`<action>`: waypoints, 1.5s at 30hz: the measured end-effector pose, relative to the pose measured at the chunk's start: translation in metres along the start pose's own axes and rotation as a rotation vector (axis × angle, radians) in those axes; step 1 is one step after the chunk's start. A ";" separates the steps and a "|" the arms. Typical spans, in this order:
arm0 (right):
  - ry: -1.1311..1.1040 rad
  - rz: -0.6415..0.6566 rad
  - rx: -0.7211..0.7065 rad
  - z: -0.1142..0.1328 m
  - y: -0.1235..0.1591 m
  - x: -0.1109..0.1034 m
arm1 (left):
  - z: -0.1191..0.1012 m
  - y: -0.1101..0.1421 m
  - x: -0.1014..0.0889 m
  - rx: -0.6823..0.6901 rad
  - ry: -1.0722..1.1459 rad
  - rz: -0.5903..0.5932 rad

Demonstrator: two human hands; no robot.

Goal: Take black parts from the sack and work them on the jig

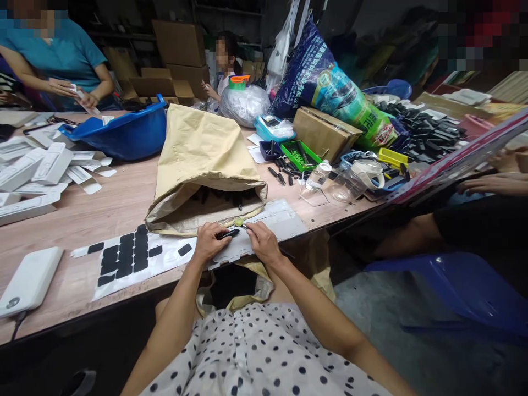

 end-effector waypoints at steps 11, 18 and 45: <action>0.072 0.083 -0.059 0.020 0.010 0.011 | 0.001 -0.001 0.002 -0.018 0.011 -0.008; 0.097 0.024 -0.045 0.012 0.009 0.004 | 0.003 -0.002 0.003 -0.029 0.019 -0.011; 0.327 0.013 0.062 -0.068 -0.023 -0.005 | -0.016 0.011 -0.005 0.056 -0.057 -0.013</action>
Point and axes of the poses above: each hand's wrist, its own y-axis away from the middle knuckle, its own x-axis out of the palm, z = x × y, the point moved 7 cm from there along -y, towards the middle knuckle, and after that the axes turned 2 degrees about -x, right-handed, at the moved point
